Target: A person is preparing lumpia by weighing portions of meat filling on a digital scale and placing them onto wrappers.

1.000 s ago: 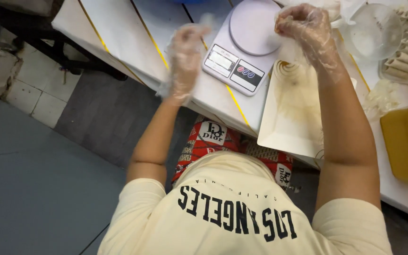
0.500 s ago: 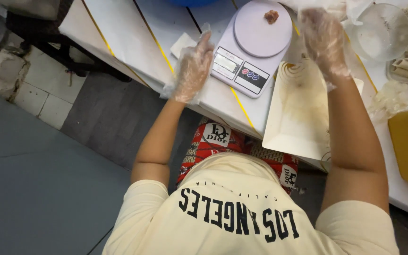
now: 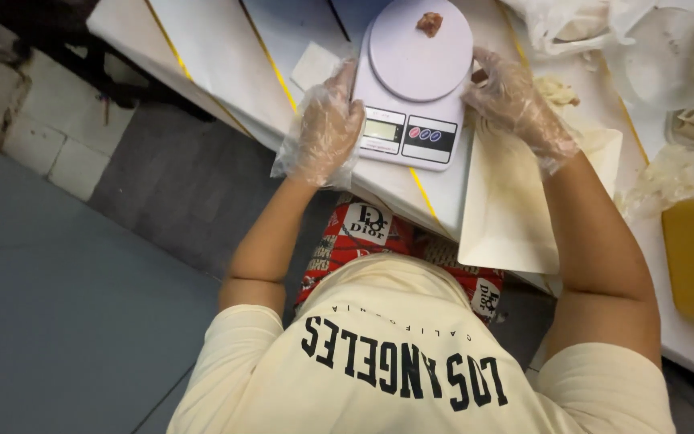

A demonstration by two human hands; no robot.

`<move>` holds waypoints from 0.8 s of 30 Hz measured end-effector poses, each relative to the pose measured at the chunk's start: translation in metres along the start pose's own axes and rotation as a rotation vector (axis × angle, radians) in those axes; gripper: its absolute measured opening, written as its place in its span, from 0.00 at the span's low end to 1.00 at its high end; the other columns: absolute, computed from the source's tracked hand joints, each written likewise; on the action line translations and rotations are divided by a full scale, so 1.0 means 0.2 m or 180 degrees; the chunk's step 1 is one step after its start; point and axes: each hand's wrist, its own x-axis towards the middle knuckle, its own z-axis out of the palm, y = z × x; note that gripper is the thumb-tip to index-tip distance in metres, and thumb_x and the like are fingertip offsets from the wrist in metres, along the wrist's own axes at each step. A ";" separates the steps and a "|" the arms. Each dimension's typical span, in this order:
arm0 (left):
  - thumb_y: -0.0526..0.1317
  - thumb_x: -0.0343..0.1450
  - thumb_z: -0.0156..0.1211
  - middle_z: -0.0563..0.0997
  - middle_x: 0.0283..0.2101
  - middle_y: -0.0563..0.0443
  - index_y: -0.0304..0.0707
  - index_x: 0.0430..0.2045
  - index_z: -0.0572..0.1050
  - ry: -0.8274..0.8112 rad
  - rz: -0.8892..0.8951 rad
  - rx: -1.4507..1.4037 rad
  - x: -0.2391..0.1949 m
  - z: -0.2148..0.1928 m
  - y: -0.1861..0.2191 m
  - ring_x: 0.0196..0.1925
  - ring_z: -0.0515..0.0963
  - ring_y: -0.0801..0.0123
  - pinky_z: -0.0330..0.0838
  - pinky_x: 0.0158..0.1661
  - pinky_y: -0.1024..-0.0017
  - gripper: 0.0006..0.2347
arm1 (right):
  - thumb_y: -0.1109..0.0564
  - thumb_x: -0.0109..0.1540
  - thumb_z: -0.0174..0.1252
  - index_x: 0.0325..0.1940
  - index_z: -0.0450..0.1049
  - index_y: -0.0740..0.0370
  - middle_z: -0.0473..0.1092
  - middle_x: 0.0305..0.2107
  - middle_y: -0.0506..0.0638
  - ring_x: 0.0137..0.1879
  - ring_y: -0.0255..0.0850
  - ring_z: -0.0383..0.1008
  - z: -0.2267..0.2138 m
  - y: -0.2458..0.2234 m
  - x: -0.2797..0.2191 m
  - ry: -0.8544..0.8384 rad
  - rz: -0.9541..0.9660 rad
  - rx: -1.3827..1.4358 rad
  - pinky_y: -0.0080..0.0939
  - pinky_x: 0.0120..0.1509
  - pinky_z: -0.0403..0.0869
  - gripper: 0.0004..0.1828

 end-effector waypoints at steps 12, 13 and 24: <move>0.33 0.64 0.48 0.71 0.43 0.40 0.41 0.44 0.65 0.0321 0.0328 -0.0659 0.00 -0.04 -0.06 0.31 0.77 0.69 0.77 0.36 0.80 0.14 | 0.54 0.57 0.57 0.41 0.74 0.59 0.65 0.25 0.53 0.27 0.41 0.62 0.26 0.10 -0.14 0.0908 -0.2282 -0.2373 0.32 0.18 0.63 0.10; 0.33 0.65 0.49 0.73 0.42 0.41 0.42 0.43 0.65 0.0410 0.0369 -0.0619 0.00 -0.05 -0.05 0.25 0.76 0.74 0.76 0.29 0.84 0.13 | 0.65 0.53 0.57 0.43 0.72 0.58 0.66 0.29 0.55 0.30 0.41 0.63 0.27 0.11 -0.14 0.0792 -0.2447 -0.2254 0.32 0.23 0.65 0.14; 0.36 0.66 0.48 0.72 0.46 0.50 0.46 0.45 0.64 0.0589 0.0643 -0.0402 0.00 0.03 -0.16 0.44 0.72 0.63 0.69 0.46 0.67 0.13 | 0.73 0.53 0.56 0.37 0.72 0.69 0.66 0.29 0.53 0.30 0.42 0.62 0.33 0.08 -0.11 0.0562 -0.2700 -0.1795 0.37 0.35 0.62 0.10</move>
